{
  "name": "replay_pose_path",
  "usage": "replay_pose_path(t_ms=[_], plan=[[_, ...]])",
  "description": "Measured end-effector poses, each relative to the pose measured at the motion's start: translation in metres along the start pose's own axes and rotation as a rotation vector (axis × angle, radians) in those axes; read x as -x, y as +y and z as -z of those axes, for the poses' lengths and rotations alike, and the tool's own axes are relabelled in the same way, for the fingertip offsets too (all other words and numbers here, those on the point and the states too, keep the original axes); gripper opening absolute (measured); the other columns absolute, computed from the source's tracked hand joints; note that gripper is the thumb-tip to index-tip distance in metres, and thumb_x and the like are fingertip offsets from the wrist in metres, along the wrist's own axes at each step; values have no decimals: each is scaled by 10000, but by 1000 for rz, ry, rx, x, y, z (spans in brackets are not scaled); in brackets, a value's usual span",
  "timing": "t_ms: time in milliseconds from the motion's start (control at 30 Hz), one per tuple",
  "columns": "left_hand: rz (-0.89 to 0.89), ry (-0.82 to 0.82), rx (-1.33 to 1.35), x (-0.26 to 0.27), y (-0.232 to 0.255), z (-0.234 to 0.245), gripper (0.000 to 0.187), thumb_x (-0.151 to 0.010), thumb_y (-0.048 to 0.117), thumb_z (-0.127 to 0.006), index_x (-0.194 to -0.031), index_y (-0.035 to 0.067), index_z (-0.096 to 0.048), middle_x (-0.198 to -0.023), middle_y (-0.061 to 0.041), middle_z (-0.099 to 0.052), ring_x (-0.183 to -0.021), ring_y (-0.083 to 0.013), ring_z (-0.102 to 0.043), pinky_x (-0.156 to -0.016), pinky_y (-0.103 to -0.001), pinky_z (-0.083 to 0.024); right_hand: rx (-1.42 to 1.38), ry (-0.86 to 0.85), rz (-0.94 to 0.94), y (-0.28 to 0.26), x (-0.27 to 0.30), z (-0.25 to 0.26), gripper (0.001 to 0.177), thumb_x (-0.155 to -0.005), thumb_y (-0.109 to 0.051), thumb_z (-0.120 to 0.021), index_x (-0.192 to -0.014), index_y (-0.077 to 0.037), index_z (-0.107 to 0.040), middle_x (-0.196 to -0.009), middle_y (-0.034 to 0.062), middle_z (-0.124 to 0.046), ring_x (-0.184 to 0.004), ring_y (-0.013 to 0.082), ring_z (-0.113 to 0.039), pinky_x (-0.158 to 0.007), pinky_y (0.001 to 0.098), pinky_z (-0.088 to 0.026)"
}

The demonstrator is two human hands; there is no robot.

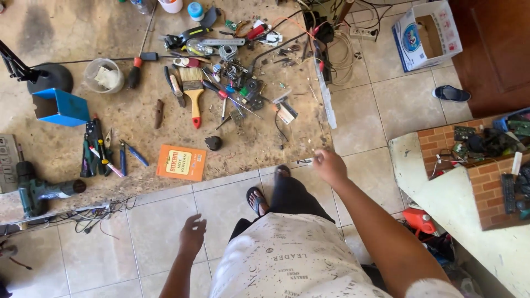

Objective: Clearing and organizing a cluttered workbench by moving electronic components and using pliers to manage wires.

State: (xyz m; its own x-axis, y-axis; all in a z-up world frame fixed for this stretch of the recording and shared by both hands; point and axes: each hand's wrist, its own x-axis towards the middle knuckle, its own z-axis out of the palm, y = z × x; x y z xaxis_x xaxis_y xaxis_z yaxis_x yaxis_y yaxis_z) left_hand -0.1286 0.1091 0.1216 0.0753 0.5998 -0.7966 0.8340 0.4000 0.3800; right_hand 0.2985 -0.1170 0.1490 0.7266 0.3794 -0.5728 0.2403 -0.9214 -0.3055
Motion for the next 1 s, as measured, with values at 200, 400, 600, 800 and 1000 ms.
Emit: replay_pose_path(t_ms=[200,400,600,800,1000], plan=[[-189,29,-154,-7,69,-12,397,-927,366,-627,-1315,285,-644,-1129,41,-780,-972,-181,-729,-919,-362,-520,-25,100,90,-78,-87,1,350,-966,-324,-638,-1291,-198,-605,-1281,68,-592,-1058,282,-648,-723,427,-572],[-395,63,-249,-13,93,-11,526,-899,382,-676,-1396,261,-550,-1169,-25,-717,-889,-192,-760,-850,-405,-575,-51,122,-6,-115,-127,-5,504,-880,-397,-783,-1274,-201,-538,-1269,93,-536,-1079,261,-593,-705,377,-583],[-409,376,-342,-67,144,-43,696,-750,425,-811,-1400,390,-566,-1227,61,-672,-798,-102,-783,-671,-337,-597,-147,37,-92,-131,-132,31,551,-836,-184,-842,-1296,-174,-539,-1232,103,-600,-1035,252,-670,-767,343,-627],[-532,305,-575,-58,222,-27,1046,-717,428,-862,-1591,310,-300,-1428,-172,-386,-1269,-398,-488,-980,-596,-539,-173,-165,175,-140,-125,30,307,-1024,-246,-586,-1323,-190,-632,-1070,40,-732,-662,151,-621,-591,294,-510],[-649,134,-815,-66,243,-13,796,-848,431,-778,-1523,272,-387,-1469,-132,-424,-1331,-345,-487,-911,-547,-598,54,280,529,-116,-133,0,212,-1011,-241,-610,-1053,-101,-763,-1174,174,-653,-998,327,-622,-644,418,-568]])
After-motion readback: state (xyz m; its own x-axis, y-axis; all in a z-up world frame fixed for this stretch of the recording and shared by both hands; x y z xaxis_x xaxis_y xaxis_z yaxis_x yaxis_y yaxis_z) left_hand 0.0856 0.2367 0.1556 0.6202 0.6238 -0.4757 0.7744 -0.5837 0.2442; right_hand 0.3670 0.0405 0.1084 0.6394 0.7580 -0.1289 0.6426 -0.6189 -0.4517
